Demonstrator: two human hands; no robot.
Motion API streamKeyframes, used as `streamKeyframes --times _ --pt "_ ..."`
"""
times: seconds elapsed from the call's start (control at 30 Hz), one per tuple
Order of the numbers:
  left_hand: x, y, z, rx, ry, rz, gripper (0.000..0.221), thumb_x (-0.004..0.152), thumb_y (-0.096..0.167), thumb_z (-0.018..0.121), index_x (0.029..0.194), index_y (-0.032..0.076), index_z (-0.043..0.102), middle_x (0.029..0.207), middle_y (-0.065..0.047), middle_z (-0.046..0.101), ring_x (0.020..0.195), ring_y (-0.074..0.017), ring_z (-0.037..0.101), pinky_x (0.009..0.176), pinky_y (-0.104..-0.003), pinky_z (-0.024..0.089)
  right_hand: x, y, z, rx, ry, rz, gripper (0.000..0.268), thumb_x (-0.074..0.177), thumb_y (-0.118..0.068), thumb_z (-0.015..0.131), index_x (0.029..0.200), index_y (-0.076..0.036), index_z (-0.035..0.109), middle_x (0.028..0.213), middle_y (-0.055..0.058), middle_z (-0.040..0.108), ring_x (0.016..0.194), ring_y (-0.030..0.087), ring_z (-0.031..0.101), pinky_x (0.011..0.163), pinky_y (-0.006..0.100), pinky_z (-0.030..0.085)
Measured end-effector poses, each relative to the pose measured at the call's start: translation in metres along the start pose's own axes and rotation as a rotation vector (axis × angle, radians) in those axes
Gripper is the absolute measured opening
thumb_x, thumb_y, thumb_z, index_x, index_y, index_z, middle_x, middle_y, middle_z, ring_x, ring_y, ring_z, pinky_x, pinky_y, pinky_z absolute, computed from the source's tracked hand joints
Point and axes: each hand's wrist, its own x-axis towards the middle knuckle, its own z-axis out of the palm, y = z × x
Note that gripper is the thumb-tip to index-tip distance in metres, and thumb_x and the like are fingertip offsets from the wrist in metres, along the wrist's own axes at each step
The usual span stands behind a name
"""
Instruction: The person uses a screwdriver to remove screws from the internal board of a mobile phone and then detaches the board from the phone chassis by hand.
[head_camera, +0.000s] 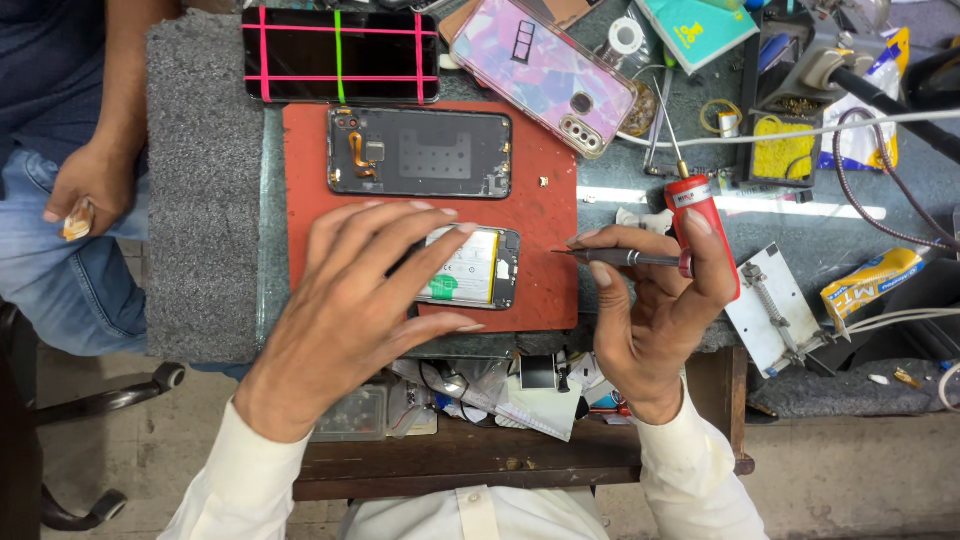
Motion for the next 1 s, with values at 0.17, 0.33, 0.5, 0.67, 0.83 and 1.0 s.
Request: streamKeyframes --times 0.17,0.33,0.5,0.67,0.83,1.0 --pt "-0.015 -0.011 -0.006 0.04 0.063 -0.055 0.07 0.077 0.041 0.082 0.134 0.005 0.064 0.136 -0.009 0.063 0.129 -0.0267 0.053 0.108 -0.045 0.037 -0.001 0.001 0.002 0.017 -0.016 0.005 0.067 0.112 0.011 0.053 0.157 -0.021 0.015 0.123 0.022 0.064 0.106 0.026 0.072 0.094 0.033 0.062" --pt "-0.02 -0.018 0.0 0.006 0.087 -0.065 0.067 0.08 0.04 0.083 0.134 0.005 0.064 0.132 -0.009 0.067 0.127 -0.0249 0.056 0.106 -0.044 0.036 -0.003 0.001 0.003 0.028 -0.028 0.016 0.06 0.115 0.007 0.051 0.155 -0.019 0.015 0.122 0.022 0.065 0.106 0.026 0.073 0.095 0.034 0.062" --pt "-0.012 -0.017 0.012 0.03 0.126 -0.016 0.076 0.08 0.048 0.082 0.136 0.002 0.062 0.128 -0.012 0.066 0.122 -0.0262 0.056 0.104 -0.045 0.036 -0.004 0.004 0.006 0.028 -0.011 0.016 0.062 0.115 0.008 0.051 0.156 -0.019 0.014 0.122 0.023 0.065 0.105 0.027 0.073 0.095 0.034 0.062" --pt "-0.006 -0.008 0.022 -0.002 0.118 -0.003 0.074 0.081 0.043 0.082 0.138 0.003 0.06 0.129 -0.011 0.065 0.126 -0.0264 0.055 0.106 -0.046 0.037 -0.007 0.006 0.007 0.094 0.017 0.028 0.064 0.117 0.009 0.053 0.158 -0.02 0.014 0.124 0.023 0.065 0.106 0.027 0.072 0.099 0.036 0.063" --pt "-0.001 -0.006 0.026 -0.085 0.099 -0.01 0.075 0.078 0.039 0.084 0.141 0.006 0.058 0.135 -0.008 0.063 0.129 -0.0239 0.055 0.108 -0.045 0.038 -0.008 0.008 0.006 0.084 0.032 0.036 0.065 0.116 0.01 0.054 0.159 -0.02 0.014 0.124 0.023 0.065 0.106 0.026 0.072 0.098 0.035 0.063" --pt "0.0 -0.009 0.024 -0.121 0.087 -0.033 0.085 0.075 0.041 0.085 0.146 0.007 0.054 0.139 -0.008 0.062 0.129 -0.0253 0.054 0.107 -0.045 0.039 -0.007 0.007 0.005 0.035 0.011 0.053 0.063 0.115 0.009 0.054 0.156 -0.019 0.014 0.123 0.023 0.066 0.104 0.026 0.073 0.095 0.033 0.063"
